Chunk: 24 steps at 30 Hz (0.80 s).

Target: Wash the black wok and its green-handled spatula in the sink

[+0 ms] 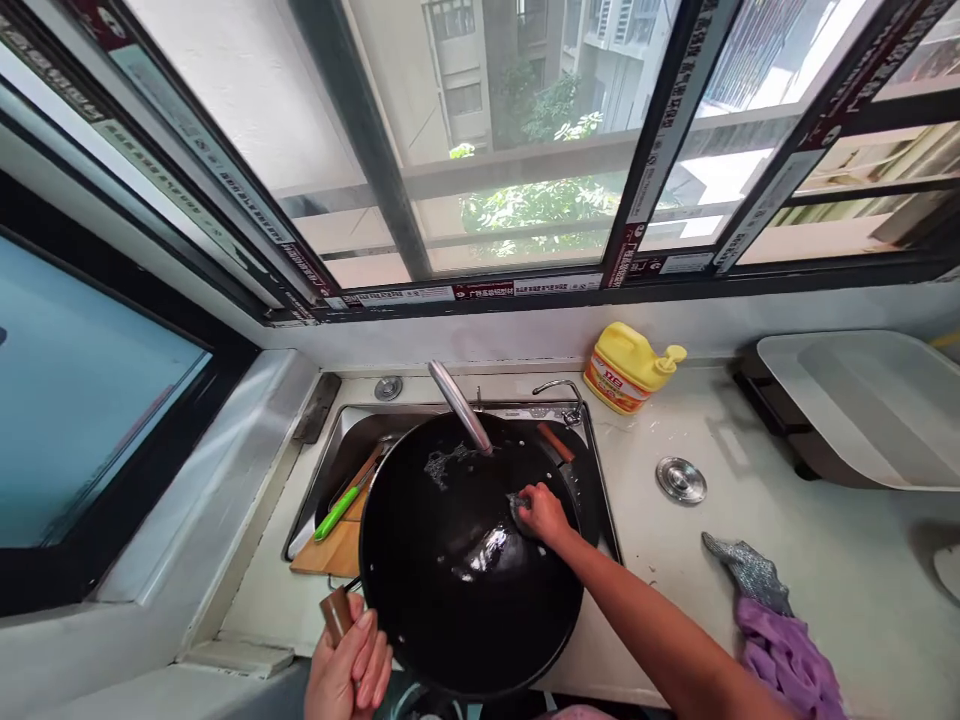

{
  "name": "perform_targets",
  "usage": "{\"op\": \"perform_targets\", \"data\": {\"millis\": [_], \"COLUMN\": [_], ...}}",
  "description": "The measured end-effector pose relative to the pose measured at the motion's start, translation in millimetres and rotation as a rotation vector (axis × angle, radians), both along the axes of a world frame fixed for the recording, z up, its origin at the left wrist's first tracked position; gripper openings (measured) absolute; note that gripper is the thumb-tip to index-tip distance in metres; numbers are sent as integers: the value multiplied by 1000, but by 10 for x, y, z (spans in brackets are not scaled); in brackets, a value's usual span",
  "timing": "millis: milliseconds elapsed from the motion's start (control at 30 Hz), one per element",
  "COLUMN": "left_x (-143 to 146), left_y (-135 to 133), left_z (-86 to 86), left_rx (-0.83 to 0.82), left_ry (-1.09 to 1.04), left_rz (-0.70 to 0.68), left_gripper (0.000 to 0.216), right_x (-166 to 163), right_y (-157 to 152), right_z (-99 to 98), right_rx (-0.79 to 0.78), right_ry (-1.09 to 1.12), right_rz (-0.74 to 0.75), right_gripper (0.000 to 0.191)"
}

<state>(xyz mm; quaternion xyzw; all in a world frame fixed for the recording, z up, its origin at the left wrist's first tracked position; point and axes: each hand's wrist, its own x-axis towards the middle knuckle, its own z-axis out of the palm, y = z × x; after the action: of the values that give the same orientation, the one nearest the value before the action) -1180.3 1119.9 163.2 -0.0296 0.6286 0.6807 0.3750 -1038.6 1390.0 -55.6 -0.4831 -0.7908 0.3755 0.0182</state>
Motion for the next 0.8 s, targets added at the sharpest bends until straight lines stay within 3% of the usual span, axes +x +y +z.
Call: {"op": "perform_targets", "data": {"millis": [167, 300, 567, 667, 800], "left_x": [-46, 98, 341, 368, 407], "left_y": [44, 32, 23, 25, 17], "left_z": [-424, -649, -679, -703, -744], "left_rx": [152, 191, 297, 314, 301], "left_ry": [-94, -155, -248, -281, -315], "left_rz": [16, 43, 64, 73, 92], "left_gripper": [50, 50, 50, 51, 53], "right_x": [119, 239, 402, 204, -514], "right_y": [232, 355, 448, 617, 1079], "right_z": [17, 19, 122, 325, 769], "right_rx": [105, 153, 229, 299, 472], "right_ry": [-86, -140, -178, -115, 82], "right_rz": [-3, 6, 51, 122, 252], "right_gripper": [27, 26, 16, 20, 40]}}
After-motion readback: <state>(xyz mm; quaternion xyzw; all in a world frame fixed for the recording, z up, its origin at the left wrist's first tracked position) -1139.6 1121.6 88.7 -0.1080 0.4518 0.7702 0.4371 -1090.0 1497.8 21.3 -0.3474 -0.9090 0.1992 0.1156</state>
